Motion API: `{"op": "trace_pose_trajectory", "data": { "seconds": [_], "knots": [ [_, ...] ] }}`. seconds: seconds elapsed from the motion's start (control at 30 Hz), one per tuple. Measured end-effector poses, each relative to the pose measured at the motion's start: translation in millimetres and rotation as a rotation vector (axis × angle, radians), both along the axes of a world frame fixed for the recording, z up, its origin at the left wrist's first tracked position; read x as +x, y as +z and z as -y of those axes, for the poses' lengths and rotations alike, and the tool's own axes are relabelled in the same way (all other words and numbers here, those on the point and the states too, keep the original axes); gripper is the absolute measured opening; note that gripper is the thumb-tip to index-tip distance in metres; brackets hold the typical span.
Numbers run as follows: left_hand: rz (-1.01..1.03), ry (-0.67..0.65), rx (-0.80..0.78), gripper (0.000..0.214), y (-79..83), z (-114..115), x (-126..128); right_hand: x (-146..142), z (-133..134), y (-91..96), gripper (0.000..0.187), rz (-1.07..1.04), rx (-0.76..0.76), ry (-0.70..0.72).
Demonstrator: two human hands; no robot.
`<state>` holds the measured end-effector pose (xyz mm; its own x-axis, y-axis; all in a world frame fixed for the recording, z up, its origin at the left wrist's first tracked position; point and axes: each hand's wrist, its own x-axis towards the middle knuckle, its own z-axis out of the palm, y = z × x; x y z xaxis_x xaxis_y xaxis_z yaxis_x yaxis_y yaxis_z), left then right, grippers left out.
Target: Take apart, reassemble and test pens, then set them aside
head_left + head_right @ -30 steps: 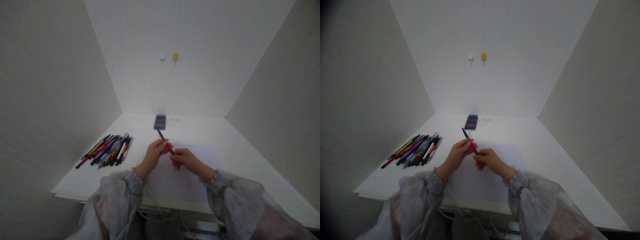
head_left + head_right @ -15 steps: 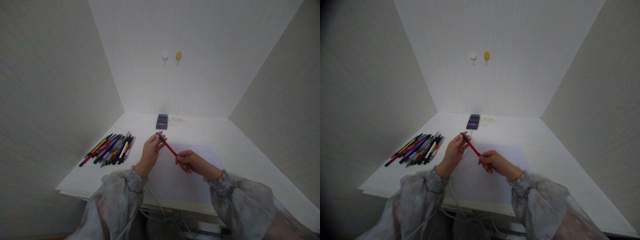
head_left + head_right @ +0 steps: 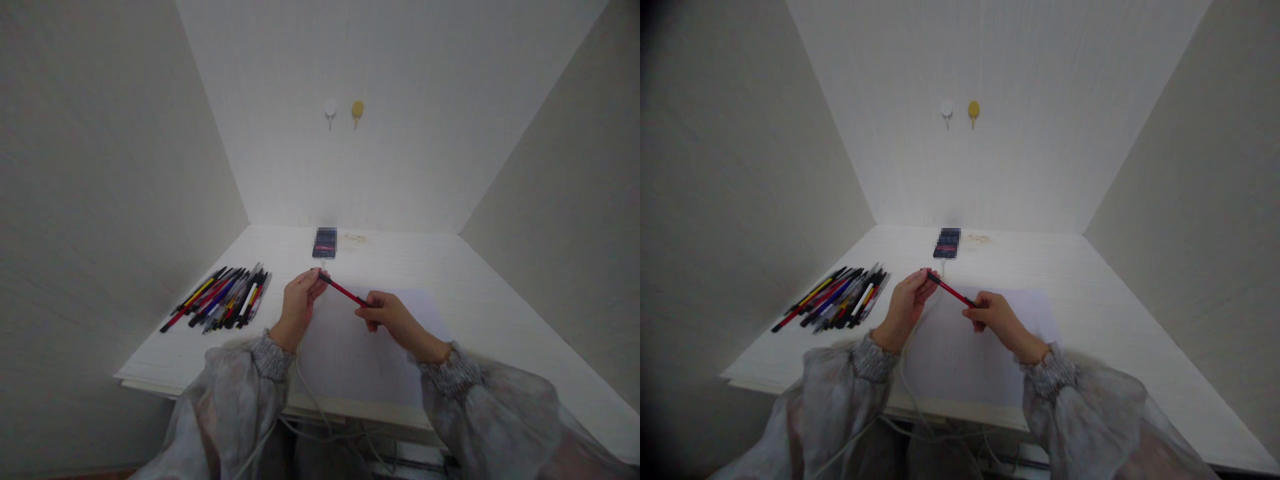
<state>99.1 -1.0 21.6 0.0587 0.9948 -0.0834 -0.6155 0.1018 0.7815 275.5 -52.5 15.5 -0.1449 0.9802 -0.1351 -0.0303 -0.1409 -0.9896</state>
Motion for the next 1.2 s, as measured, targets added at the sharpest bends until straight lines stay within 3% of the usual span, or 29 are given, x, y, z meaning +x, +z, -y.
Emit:
{"op": "trace_pose_trajectory", "data": {
  "seconds": [0.17, 0.43, 0.67, 1.0, 1.2],
  "knots": [
    [-0.044, -0.029, 0.009, 0.018, -2.6, 3.2, 1.7, -0.1, 1.8, 0.2, 0.044, -0.109, -0.111, 0.164],
    [-0.044, -0.078, 0.01, 0.02, -5.4, 2.8, 2.9, -0.7, -0.1, -2.4, 0.025, -0.129, -0.082, 0.071],
    [-0.028, -0.092, 0.019, 0.02, -4.7, 5.9, 7.2, 0.4, 4.1, -1.1, 0.037, -0.188, -0.166, 0.248],
    [-0.088, -0.072, -0.01, 0.02, -4.9, 4.3, 9.6, -3.5, -0.9, -1.6, 0.024, -0.09, -0.005, 0.005],
    [-0.105, -0.1, -0.01, 0.019, -4.8, 5.8, 9.8, -1.8, 3.2, -0.1, 0.034, -0.172, -0.154, 0.217]
  ]
}}
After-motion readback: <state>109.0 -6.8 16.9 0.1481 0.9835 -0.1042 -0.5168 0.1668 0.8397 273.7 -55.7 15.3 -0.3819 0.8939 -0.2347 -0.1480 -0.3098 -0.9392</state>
